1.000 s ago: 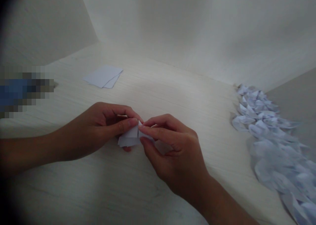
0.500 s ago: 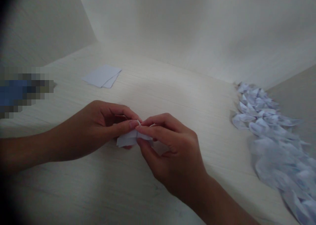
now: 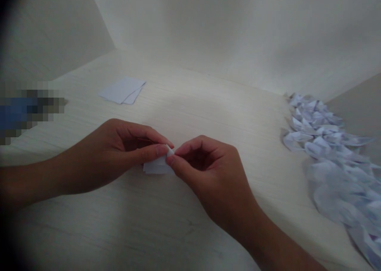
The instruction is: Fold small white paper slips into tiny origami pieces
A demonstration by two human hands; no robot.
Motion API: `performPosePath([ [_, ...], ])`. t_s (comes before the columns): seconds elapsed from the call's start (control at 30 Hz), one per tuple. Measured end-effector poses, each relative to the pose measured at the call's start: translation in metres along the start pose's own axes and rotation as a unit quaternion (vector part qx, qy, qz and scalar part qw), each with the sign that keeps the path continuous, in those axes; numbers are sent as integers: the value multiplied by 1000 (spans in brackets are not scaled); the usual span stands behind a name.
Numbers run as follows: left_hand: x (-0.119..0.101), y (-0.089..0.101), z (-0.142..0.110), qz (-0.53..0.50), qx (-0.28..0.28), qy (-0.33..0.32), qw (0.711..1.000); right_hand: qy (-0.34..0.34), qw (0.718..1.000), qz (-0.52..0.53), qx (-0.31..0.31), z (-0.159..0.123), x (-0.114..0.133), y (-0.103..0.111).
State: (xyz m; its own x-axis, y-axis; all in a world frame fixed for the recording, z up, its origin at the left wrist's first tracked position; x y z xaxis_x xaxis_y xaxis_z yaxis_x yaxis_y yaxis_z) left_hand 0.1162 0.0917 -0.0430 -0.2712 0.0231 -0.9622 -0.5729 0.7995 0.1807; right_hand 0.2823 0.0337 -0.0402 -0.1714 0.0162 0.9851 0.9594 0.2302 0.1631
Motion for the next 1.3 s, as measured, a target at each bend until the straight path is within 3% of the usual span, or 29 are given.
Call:
performPosePath([
  [0.2, -2, -1, -1, -6, -4, -4, 1000, 16, 1000, -1, -6, 0, 4, 1],
  [0.5, 0, 1, -1, 1, -33, 5, 999, -10, 993, 76, 93, 8, -7, 10],
  [1.0, -2, -4, -2, -31, -25, 1, 999, 6, 998, 46, 46, 6, -4, 5],
  [1.3, -3, 0, -2, -19, -24, -13, 999, 25, 999, -23, 10, 6, 1, 7],
])
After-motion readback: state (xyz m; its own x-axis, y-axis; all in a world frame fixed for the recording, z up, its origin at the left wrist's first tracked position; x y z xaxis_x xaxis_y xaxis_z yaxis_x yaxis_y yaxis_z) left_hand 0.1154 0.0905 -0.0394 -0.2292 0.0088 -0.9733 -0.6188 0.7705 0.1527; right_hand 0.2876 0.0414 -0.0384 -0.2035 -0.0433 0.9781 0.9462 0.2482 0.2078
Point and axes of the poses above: each hand's wrist, its own z-axis towards the middle knuckle, its own y-axis out of the back of the hand, x = y × z, the point moved 5 cm from there along z, towards the middle knuckle, and after that the axes turned 15 degrees about x, right-handed, at the moved point
